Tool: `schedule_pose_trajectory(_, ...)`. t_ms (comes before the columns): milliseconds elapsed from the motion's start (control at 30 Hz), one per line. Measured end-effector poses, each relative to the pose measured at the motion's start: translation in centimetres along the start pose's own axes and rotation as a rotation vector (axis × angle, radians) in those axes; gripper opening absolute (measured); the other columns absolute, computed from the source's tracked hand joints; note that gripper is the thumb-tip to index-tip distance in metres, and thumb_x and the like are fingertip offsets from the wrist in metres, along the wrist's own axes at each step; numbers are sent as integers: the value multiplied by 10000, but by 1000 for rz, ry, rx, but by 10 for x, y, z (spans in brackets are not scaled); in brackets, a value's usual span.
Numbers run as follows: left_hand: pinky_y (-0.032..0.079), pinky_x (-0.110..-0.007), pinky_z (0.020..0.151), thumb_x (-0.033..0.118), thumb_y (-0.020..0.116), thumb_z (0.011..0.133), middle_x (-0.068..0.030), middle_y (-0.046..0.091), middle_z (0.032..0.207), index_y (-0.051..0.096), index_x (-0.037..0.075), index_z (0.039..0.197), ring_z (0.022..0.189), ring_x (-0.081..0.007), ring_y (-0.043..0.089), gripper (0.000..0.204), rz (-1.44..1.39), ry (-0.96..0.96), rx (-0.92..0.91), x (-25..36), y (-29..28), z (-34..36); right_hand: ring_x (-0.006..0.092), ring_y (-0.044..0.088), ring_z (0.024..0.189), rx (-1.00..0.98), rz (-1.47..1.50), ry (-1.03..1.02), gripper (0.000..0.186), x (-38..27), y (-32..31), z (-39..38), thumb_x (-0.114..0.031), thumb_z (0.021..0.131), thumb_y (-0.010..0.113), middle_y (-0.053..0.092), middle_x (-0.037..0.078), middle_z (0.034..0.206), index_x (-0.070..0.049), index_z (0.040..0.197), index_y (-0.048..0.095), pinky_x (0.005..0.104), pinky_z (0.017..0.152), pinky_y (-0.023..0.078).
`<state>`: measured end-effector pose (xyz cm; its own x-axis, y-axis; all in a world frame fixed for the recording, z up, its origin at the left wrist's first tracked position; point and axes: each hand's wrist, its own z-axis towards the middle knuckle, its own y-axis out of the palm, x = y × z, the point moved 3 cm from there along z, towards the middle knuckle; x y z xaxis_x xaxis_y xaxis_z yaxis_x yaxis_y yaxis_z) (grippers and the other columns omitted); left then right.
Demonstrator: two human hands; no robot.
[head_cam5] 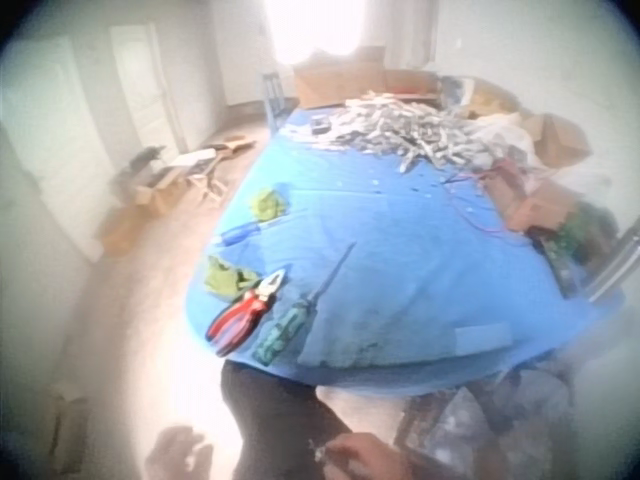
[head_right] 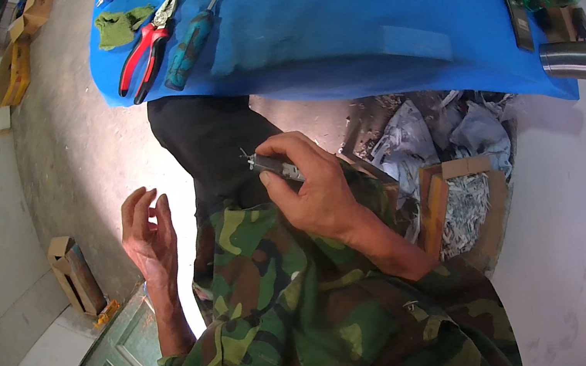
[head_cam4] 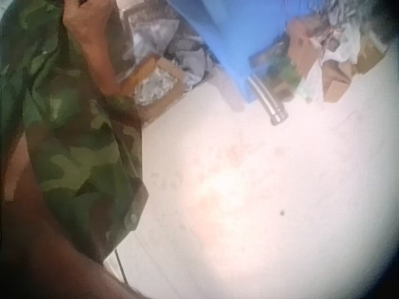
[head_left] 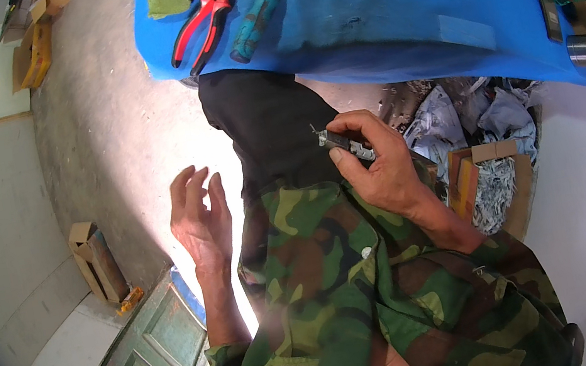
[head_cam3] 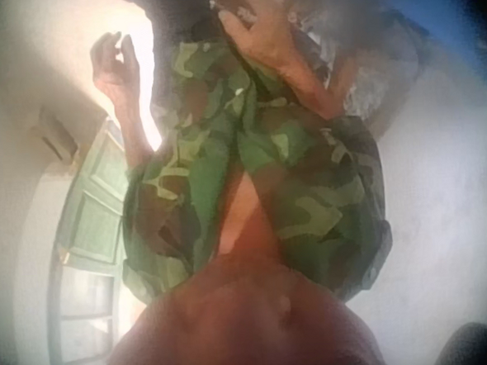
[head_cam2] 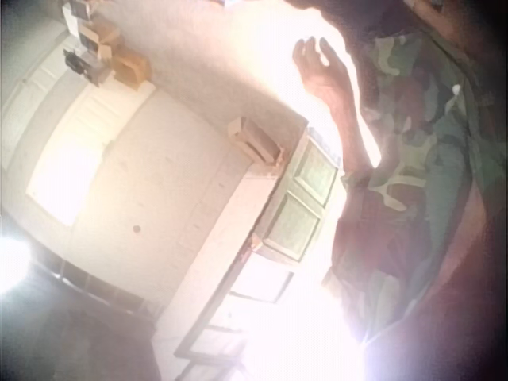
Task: The person manipulates a small metal component by hand and uses a screwdriver to loosen or tighten a screw on its side.
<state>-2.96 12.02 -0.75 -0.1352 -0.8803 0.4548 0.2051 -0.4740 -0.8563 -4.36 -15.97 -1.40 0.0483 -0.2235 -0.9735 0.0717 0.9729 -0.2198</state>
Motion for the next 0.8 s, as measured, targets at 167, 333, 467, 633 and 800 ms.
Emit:
schedule_pose_trajectory(167,552,-248,631,-23,745,944,-97,739,1078,742,-7,1115,787,-120,672,171,-374,-144,-112,45,5,3,272,734,989,-16,14,24,314,-4,7,0,5,877,747,692,153,1117,15,1178,658,352,892,577)
schedule_pose_trajectory(333,545,-242,784,87,776,970,-31,754,1003,756,-19,1153,855,-91,663,213,-754,-444,-378,76,20,2,271,728,990,-22,-24,6,329,-9,10,1,11,862,767,687,150,1122,8,1174,663,352,882,578)
schedule_pose_trajectory(467,547,-238,821,115,768,984,-46,768,1006,767,-28,1138,903,-94,687,210,-952,-611,-475,83,26,7,284,717,979,-44,-76,-45,340,-13,11,1,31,849,768,676,151,1127,3,1171,665,362,862,579)
schedule_pose_trajectory(633,547,-233,817,118,760,985,-29,770,982,762,-35,1109,896,-78,689,197,-973,-635,-514,78,32,7,324,704,980,-68,-106,-86,356,-13,15,1,58,828,767,668,159,1125,0,1164,667,387,844,577)
schedule_pose_trajectory(800,544,-224,800,124,752,997,-24,765,964,760,-31,1089,891,-68,685,180,-1035,-667,-519,75,33,6,354,694,988,-92,-166,-180,378,-12,17,4,76,800,764,666,165,1113,-5,1157,669,412,835,572)
